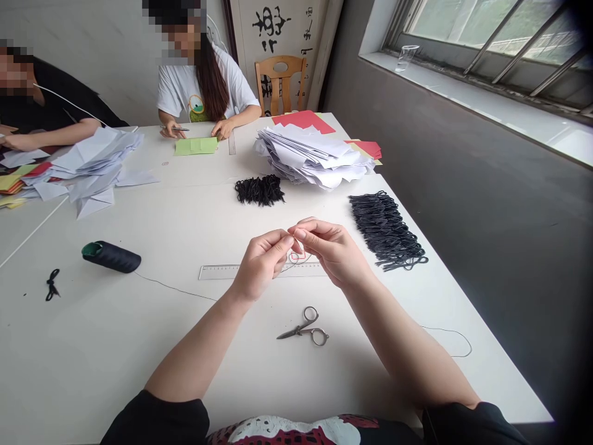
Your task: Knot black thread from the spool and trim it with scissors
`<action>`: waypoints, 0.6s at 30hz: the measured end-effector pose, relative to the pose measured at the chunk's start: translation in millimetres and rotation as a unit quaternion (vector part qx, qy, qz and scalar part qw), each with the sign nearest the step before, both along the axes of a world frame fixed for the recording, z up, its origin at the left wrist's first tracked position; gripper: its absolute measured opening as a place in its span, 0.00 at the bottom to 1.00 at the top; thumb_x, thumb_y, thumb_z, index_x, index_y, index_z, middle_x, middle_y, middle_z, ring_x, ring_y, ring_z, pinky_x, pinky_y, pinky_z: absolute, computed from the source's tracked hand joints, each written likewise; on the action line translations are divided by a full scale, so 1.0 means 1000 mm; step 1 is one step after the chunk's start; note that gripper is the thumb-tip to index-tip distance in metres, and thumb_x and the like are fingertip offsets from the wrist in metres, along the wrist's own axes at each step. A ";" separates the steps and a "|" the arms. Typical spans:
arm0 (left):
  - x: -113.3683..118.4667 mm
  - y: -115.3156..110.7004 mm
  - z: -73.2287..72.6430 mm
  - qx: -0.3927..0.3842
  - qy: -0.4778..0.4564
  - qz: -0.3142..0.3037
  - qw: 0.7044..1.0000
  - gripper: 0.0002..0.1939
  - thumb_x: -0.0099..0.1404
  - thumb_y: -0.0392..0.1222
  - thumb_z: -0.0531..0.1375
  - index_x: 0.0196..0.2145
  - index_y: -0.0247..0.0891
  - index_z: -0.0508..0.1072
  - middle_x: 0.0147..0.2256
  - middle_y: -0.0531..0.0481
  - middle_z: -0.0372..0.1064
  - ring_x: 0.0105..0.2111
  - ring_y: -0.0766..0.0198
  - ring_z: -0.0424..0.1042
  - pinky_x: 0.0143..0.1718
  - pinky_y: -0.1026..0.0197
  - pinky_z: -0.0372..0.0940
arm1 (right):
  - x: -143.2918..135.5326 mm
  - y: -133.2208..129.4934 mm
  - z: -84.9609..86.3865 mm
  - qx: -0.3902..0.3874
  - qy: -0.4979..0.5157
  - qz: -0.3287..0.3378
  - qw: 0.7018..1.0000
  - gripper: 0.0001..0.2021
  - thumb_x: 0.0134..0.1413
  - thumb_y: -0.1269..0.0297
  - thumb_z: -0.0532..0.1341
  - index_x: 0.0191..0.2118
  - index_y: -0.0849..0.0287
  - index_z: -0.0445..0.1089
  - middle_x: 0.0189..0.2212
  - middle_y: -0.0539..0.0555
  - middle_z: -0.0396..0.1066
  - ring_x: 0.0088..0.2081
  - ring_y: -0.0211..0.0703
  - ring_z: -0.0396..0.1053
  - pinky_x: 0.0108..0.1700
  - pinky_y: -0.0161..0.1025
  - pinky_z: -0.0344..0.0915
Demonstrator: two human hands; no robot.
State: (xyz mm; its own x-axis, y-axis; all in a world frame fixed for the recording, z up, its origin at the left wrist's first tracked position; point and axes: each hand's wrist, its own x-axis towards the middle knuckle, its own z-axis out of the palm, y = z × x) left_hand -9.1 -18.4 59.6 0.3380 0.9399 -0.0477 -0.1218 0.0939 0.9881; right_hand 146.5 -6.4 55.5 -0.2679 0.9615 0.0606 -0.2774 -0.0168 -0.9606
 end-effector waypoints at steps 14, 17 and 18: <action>-0.008 0.006 0.008 -0.084 -0.015 0.004 0.996 0.14 0.66 0.45 0.56 0.25 0.38 0.60 0.19 0.61 0.36 0.16 0.75 0.36 0.16 0.72 0.36 | 0.044 0.028 0.009 -0.033 0.182 -0.241 0.953 0.07 0.56 0.73 0.61 0.28 0.60 0.65 0.23 0.44 0.61 0.28 0.28 0.67 0.52 0.43 0.72; -0.007 0.007 0.007 -0.087 -0.009 0.005 0.996 0.14 0.66 0.46 0.56 0.25 0.38 0.59 0.19 0.61 0.36 0.17 0.75 0.36 0.15 0.72 0.36 | 0.053 0.031 0.009 0.011 0.169 -0.299 0.939 0.07 0.58 0.70 0.61 0.29 0.59 0.65 0.24 0.44 0.61 0.27 0.28 0.66 0.52 0.46 0.72; -0.007 0.007 0.007 -0.087 -0.007 0.006 0.996 0.14 0.66 0.46 0.56 0.25 0.38 0.59 0.19 0.61 0.36 0.17 0.75 0.36 0.15 0.72 0.36 | 0.055 0.032 0.009 0.026 0.160 -0.315 0.935 0.06 0.58 0.69 0.61 0.30 0.59 0.65 0.24 0.43 0.61 0.27 0.28 0.66 0.52 0.45 0.72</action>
State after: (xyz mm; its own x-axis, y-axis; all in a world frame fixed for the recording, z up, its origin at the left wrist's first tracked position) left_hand -16.6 -11.1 66.9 0.3284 0.9219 -0.2057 -0.1385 0.2624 0.9550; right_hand 201.2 25.3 64.8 0.3900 0.9161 0.0928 -0.4904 0.2920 -0.8211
